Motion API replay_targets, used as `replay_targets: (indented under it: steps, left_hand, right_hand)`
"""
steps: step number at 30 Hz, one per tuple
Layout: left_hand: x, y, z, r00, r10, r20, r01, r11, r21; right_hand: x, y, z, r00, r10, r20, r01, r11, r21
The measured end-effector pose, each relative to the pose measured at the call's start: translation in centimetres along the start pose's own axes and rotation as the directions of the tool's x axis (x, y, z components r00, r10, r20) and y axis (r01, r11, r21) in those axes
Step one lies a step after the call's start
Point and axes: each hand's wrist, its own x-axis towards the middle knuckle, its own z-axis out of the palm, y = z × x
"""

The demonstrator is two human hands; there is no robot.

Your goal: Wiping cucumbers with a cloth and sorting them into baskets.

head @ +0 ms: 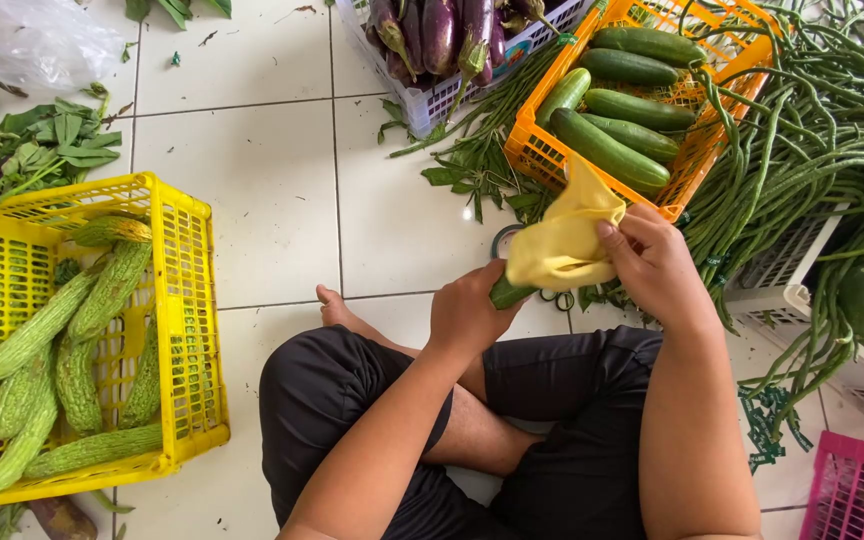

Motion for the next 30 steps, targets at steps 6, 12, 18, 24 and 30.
replay_targets:
  steps: [6, 12, 18, 24, 30]
  left_hand:
    - [-0.1, 0.9, -1.1, 0.998, -0.036, 0.055, 0.042, 0.994, -0.097]
    - [-0.3, 1.6, -1.9, 0.990, 0.000, 0.144, 0.030, 0.979, -0.202]
    - [-1.0, 1.2, -1.0, 0.941, 0.066, 0.332, 0.127, 0.840, -0.528]
    - [-1.0, 1.0, -1.7, 0.857, 0.205, 0.472, 0.227, 0.672, -0.705]
    - [-0.8, 3.6, -2.9, 0.911, -0.178, 0.372, 0.252, 0.955, -0.159]
  right_hand:
    - [-0.3, -2.7, -0.1, 0.989, 0.140, 0.043, -0.145, 0.974, 0.175]
    - [0.4, -1.2, 1.4, 0.976, -0.185, -0.111, 0.206, 0.954, 0.219]
    - [-0.5, -0.6, 5.8, 0.924, 0.220, -0.313, 0.141, 0.565, 0.813]
    - [-0.5, 0.7, 5.1, 0.979, -0.187, -0.081, 0.088, 0.029, 0.996]
    - [0.7, -2.2, 5.4, 0.917, 0.116, -0.382, 0.125, 0.825, 0.551]
